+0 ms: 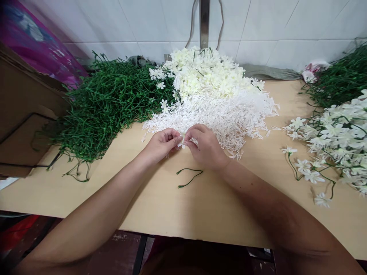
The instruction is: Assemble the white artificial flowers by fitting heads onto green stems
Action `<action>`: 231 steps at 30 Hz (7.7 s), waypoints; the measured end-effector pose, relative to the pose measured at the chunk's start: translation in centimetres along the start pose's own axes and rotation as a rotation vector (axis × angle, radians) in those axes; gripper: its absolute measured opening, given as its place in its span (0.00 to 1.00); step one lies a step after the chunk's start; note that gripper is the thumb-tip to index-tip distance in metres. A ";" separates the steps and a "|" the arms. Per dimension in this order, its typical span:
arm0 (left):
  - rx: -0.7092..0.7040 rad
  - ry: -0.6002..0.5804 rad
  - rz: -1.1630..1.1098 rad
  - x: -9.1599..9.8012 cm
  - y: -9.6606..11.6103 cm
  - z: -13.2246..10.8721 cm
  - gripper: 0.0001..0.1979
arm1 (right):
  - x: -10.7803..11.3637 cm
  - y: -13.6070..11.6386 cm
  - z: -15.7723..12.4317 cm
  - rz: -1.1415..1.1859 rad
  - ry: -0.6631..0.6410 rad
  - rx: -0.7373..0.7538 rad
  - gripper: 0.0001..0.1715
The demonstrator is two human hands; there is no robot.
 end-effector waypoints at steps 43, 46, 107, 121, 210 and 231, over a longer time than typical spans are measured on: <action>-0.003 -0.041 -0.057 -0.2 0.4 -0.3 0.08 | -0.8 0.7 -0.6 -0.025 -0.006 -0.053 0.03; -0.045 -0.031 -0.064 -0.3 0.5 -0.3 0.09 | -0.7 1.0 -0.5 0.094 -0.016 -0.218 0.02; -0.627 0.124 -0.242 6.2 4.5 -3.5 0.13 | -2.4 0.3 -1.2 1.208 0.129 -0.807 0.19; -0.217 -0.238 -0.040 3.1 1.9 -2.0 0.20 | -1.5 2.5 -1.1 1.145 0.217 -0.811 0.19; -0.224 -0.249 -0.019 -0.6 -0.4 -0.1 0.26 | -2.5 2.8 -1.4 1.015 0.043 -0.755 0.21; -0.183 -0.369 -0.104 -0.5 0.3 -0.8 0.21 | -2.2 3.3 -1.0 1.369 -0.004 -0.885 0.17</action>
Point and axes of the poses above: each hand's wrist, its own z-axis towards the middle knuckle, its own x-axis out of the back of the hand, y = z × x, the point moved 4 cm from there along z, towards the middle knuckle, and after that the axes turned 15 degrees about z, right-handed, at the moved point
